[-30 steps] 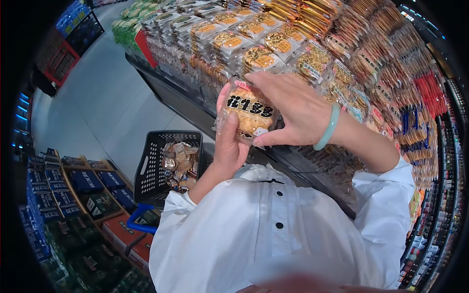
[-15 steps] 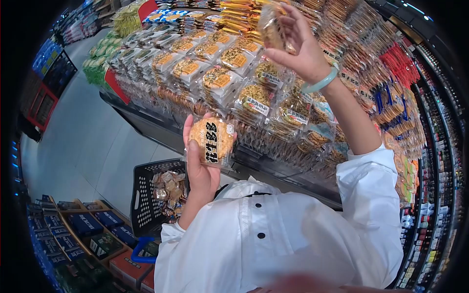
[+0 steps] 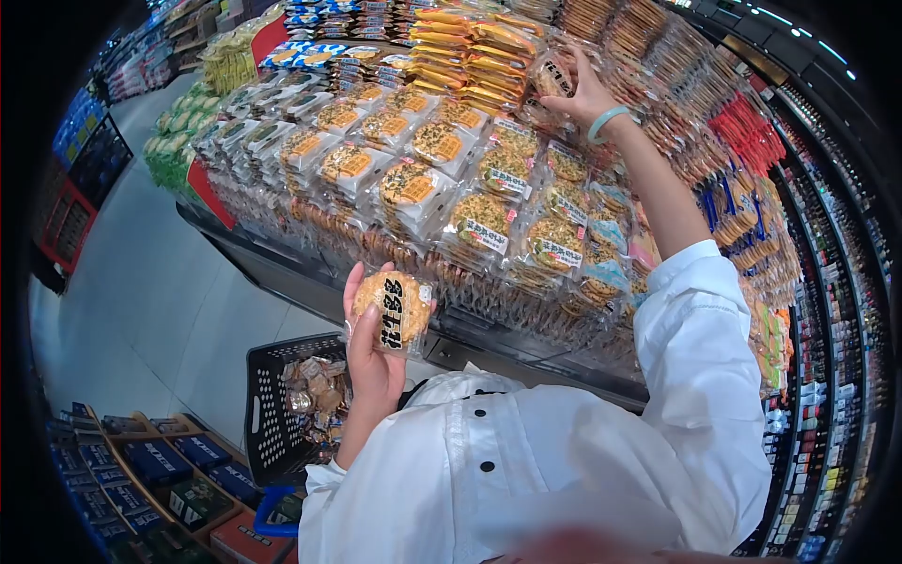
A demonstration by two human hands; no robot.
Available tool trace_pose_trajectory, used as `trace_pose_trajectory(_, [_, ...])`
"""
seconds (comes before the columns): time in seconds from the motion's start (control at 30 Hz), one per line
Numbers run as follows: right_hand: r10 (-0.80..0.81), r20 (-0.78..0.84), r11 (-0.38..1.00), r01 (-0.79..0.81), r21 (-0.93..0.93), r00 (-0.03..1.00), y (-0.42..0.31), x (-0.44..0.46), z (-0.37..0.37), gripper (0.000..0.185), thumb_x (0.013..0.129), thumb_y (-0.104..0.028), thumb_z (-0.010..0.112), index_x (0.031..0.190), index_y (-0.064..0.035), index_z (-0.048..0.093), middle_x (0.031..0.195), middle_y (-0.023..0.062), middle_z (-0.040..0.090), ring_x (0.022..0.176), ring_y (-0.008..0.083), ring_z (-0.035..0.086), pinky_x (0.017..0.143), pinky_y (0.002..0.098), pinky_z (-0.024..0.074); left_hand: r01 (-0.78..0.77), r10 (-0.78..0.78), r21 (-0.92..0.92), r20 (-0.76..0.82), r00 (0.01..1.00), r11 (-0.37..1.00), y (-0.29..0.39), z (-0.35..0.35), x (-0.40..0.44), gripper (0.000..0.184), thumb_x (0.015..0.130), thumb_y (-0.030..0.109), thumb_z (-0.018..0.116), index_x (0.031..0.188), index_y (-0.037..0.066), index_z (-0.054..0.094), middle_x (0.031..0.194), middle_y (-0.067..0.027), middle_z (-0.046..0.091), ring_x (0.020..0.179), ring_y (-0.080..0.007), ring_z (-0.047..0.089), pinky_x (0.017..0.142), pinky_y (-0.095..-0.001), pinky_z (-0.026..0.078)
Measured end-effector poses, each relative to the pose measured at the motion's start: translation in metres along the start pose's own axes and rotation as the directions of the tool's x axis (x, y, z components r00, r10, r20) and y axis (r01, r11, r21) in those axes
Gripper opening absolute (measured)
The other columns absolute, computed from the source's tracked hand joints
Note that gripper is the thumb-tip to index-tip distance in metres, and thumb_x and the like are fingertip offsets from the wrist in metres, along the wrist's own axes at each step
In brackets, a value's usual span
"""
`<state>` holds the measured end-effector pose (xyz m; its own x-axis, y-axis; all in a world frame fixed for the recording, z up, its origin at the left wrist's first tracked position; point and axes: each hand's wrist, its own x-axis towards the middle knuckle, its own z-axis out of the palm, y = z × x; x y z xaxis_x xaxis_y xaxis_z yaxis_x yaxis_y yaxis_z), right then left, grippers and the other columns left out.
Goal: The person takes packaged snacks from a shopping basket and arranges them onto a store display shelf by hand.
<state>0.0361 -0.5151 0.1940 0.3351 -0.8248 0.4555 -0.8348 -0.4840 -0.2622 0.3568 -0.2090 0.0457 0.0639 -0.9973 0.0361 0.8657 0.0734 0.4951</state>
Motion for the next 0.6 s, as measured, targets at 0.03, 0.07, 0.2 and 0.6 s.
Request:
trace_pose_trajectory(0.03, [0.047,0.043,0.999,-0.047,-0.001,0.998,0.0,-0.002,-0.001,0.113,0.07,-0.04,0.081,0.15,-0.0095,0.008,0.148,0.0263,0.028,0.138,0.0397,0.029,0.113,0.0466,0.0289,0.004,-0.004,-0.004,-0.001,1.0,1.0,0.0,-0.001,0.001,0.056,0.094,0.013,0.044,0.144,0.013,0.022,0.143,-0.0158,0.037,0.121,-0.0294,0.05,0.099,-0.0576,0.045])
trace_pose_trajectory(0.07, [0.074,0.089,0.997,-0.075,0.012,0.993,-0.001,-0.003,0.0,0.113,0.07,-0.04,0.081,0.15,-0.0089,0.008,0.148,0.0259,0.027,0.138,0.0391,0.029,0.113,0.046,0.0289,0.01,-0.01,-0.006,-0.002,1.0,1.0,-0.001,-0.002,0.001,0.055,0.094,0.013,0.044,0.144,0.013,0.022,0.142,-0.0158,0.037,0.121,-0.0293,0.05,0.099,-0.0576,0.045])
trace_pose_trajectory(0.2, [0.12,0.154,0.992,-0.114,-0.049,0.981,0.004,-0.004,0.005,0.112,0.071,-0.043,0.079,0.15,-0.0067,0.009,0.149,0.0239,0.027,0.138,0.0362,0.03,0.113,0.0433,0.0296,0.032,-0.032,0.003,0.012,0.999,0.999,-0.002,-0.005,0.004,0.055,0.094,0.014,0.044,0.144,0.013,0.023,0.142,-0.0156,0.038,0.121,-0.0291,0.05,0.099,-0.0575,0.045])
trace_pose_trajectory(0.6, [0.171,0.443,0.97,-0.073,-0.23,0.88,-0.007,0.005,-0.013,0.095,0.075,-0.045,0.074,0.147,-0.0053,0.027,0.15,0.0169,0.031,0.138,0.0318,0.032,0.115,0.041,0.0284,0.087,-0.087,0.004,0.0,0.996,0.996,-0.006,-0.011,0.005,0.054,0.094,0.014,0.043,0.144,0.013,0.024,0.14,-0.0153,0.04,0.118,-0.0288,0.052,0.096,-0.0561,0.047])
